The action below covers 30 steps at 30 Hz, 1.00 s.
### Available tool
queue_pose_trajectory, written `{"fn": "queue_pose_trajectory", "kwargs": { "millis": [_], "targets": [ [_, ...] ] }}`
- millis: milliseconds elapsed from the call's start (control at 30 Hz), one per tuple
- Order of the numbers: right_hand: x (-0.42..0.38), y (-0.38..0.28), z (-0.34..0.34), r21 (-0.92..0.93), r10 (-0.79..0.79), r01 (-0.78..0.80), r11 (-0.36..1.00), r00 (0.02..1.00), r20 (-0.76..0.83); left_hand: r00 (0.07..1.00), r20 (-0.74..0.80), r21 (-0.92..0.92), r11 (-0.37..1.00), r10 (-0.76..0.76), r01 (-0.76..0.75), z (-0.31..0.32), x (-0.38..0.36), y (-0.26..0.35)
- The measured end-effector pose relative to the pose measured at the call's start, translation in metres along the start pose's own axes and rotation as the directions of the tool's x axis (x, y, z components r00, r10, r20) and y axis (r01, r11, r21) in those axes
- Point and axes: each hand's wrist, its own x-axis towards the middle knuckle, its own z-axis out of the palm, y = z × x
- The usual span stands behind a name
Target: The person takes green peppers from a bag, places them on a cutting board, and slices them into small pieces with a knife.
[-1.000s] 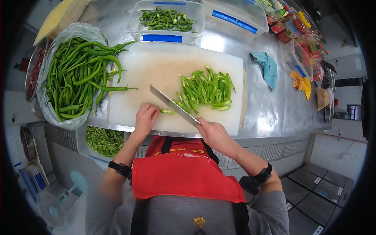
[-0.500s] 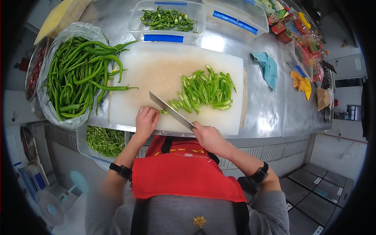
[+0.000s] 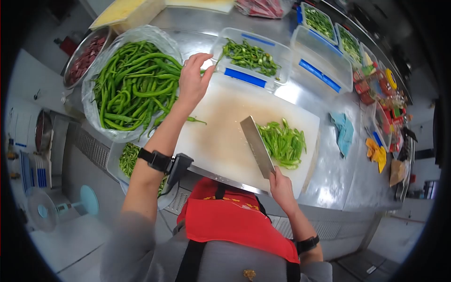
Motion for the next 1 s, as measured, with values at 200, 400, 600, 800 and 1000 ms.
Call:
{"fn": "queue_pose_trajectory", "kwargs": {
  "millis": [200,400,600,800,1000],
  "targets": [
    [-0.001,0.002,0.002,0.014,-0.010,0.011,1.000,0.998,-0.061,0.852,0.244,0.665,0.720,-0.462,0.199,-0.041,-0.035,-0.094],
    [-0.001,0.005,0.003,-0.038,-0.029,0.026,0.999,0.997,-0.074,0.892,0.365,0.504,0.862,-0.267,0.053,-0.110,-0.052,-0.117],
    [0.000,0.000,0.001,-0.015,-0.029,0.028,0.999,0.997,-0.078,0.960,0.231,0.231,0.950,0.156,-0.209,-0.147,-0.001,0.014],
    [-0.001,0.004,0.005,-0.009,-0.002,0.001,1.000,0.997,-0.079,0.438,0.852,-0.183,0.946,0.289,-0.268,-0.074,-0.044,0.068],
    [-0.002,0.003,0.003,0.010,0.013,-0.012,1.000,0.997,-0.070,0.444,0.860,-0.042,0.902,0.252,-0.430,0.047,-0.144,0.050]
  ]
}}
